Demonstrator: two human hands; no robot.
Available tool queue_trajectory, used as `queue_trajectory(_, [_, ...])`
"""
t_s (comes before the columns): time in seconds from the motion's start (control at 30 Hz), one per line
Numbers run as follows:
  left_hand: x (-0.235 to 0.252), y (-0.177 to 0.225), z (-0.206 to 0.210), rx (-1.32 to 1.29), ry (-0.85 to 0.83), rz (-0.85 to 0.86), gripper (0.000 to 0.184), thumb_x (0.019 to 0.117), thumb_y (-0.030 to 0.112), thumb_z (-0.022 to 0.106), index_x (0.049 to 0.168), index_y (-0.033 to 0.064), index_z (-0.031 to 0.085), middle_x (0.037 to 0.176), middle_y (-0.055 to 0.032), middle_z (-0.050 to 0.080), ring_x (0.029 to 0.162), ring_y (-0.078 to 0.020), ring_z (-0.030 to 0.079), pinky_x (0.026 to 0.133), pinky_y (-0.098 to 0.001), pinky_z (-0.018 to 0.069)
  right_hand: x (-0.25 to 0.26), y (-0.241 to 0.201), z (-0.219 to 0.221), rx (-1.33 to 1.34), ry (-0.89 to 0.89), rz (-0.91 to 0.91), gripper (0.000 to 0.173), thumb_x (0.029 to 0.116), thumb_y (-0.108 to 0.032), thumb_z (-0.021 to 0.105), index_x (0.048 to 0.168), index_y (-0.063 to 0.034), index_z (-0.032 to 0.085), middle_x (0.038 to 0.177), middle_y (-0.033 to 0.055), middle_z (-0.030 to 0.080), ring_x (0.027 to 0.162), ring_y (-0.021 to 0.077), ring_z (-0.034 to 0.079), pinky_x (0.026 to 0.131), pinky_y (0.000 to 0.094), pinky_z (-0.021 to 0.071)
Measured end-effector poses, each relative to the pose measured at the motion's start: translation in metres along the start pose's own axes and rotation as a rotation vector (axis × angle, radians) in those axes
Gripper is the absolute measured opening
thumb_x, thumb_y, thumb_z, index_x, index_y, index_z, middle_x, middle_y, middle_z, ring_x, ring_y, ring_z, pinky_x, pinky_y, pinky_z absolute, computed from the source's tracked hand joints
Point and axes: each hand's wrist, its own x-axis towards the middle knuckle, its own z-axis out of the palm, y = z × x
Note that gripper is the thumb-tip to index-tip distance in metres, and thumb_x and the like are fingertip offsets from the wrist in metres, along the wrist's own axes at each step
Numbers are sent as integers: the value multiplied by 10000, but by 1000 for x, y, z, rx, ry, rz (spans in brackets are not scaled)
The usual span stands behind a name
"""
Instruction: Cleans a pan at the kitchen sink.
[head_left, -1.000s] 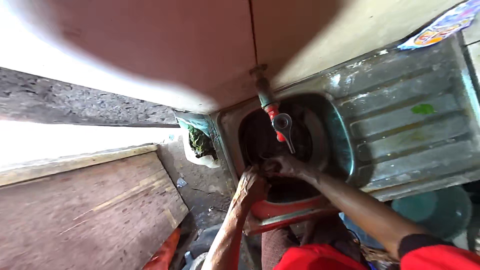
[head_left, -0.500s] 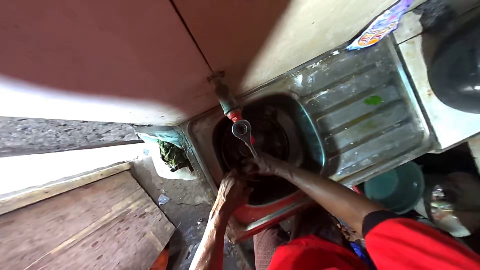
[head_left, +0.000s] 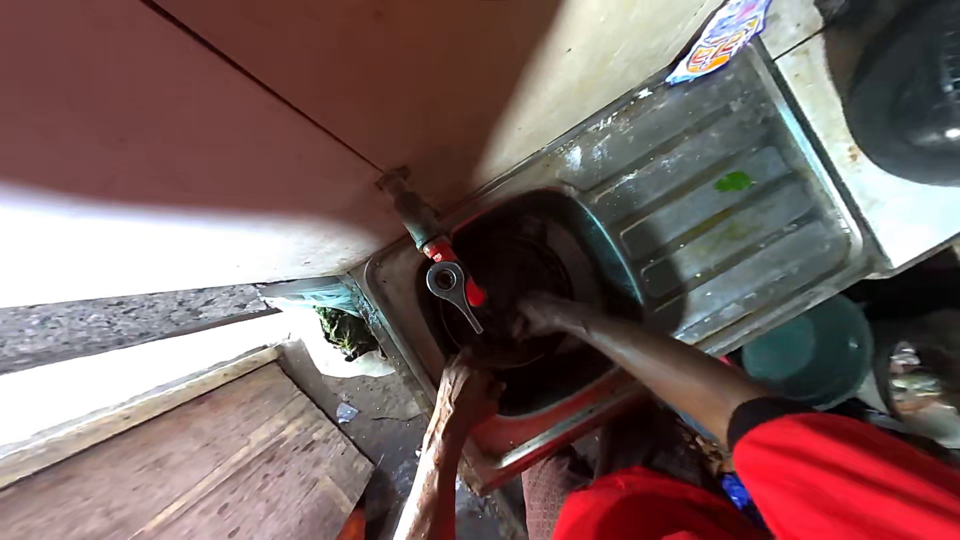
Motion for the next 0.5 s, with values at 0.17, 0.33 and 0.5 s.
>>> queue_trajectory(0.17, [0, 1, -2, -30, 2, 1, 422, 934, 497, 585, 777, 134, 734, 999, -55, 727, 1120, -277, 637, 1029, -503, 479, 54, 8, -20, -277, 660, 50, 523, 1016, -333, 617, 1448, -49, 539, 1481, 227, 519, 1382, 401, 497, 1126, 538, 451])
queue_trajectory(0.33, [0, 0, -1, -12, -14, -20, 408, 926, 488, 599, 830, 125, 757, 1032, -77, 732, 1127, -303, 638, 1021, -531, 485, 37, -85, 17, 188, 420, -148, 435, 989, -330, 645, 1379, -139, 626, 1349, 105, 654, 1259, 253, 612, 1075, 488, 491])
queue_trajectory(0.5, [-1, 0, 2, 1, 6, -18, 411, 937, 497, 589, 854, 131, 756, 1089, -77, 722, 1168, -297, 622, 1057, -516, 464, -13, -15, 23, 82, 156, -93, 353, 982, -364, 678, 1271, -163, 716, 1262, 111, 709, 1189, 300, 661, 1064, 572, 495])
